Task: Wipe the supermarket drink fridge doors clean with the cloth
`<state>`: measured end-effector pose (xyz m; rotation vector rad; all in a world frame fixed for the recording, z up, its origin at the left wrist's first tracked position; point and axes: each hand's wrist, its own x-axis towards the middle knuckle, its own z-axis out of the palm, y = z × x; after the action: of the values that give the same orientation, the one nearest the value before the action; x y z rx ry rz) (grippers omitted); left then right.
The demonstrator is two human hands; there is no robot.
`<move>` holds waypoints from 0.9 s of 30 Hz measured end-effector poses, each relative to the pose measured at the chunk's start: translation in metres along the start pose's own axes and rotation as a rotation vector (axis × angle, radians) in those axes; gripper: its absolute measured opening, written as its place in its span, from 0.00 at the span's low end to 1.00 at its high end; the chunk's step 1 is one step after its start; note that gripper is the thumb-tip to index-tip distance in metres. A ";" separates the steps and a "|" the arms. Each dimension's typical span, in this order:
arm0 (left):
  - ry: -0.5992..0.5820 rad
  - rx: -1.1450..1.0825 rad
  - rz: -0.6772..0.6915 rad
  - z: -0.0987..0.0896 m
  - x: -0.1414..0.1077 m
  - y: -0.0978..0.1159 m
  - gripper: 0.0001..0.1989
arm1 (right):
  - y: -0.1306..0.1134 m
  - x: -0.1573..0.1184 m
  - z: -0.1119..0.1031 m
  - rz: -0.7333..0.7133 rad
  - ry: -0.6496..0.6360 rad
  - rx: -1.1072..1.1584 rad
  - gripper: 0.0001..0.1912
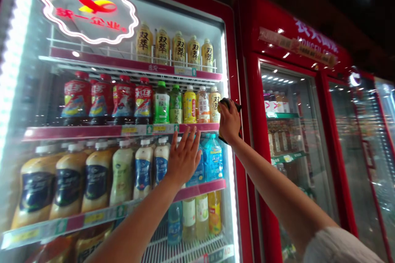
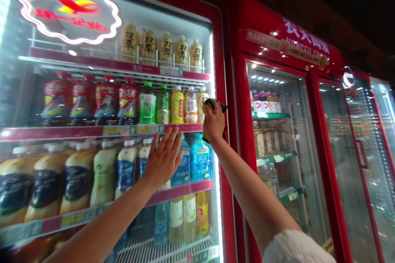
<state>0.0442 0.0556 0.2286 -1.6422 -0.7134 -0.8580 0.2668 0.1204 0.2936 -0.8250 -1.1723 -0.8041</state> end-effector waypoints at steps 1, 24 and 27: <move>-0.006 0.001 -0.012 0.000 0.001 -0.002 0.40 | -0.012 0.000 0.002 -0.033 -0.011 -0.007 0.22; -0.009 0.079 -0.074 -0.045 -0.041 -0.076 0.40 | -0.071 -0.044 -0.015 -0.447 -0.267 -0.015 0.20; -0.018 0.101 -0.065 -0.055 -0.049 -0.092 0.40 | -0.052 -0.042 -0.018 -0.341 -0.171 0.006 0.19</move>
<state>-0.0673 0.0211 0.2458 -1.5458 -0.8138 -0.8410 0.2212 0.0848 0.2556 -0.7082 -1.4917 -1.0218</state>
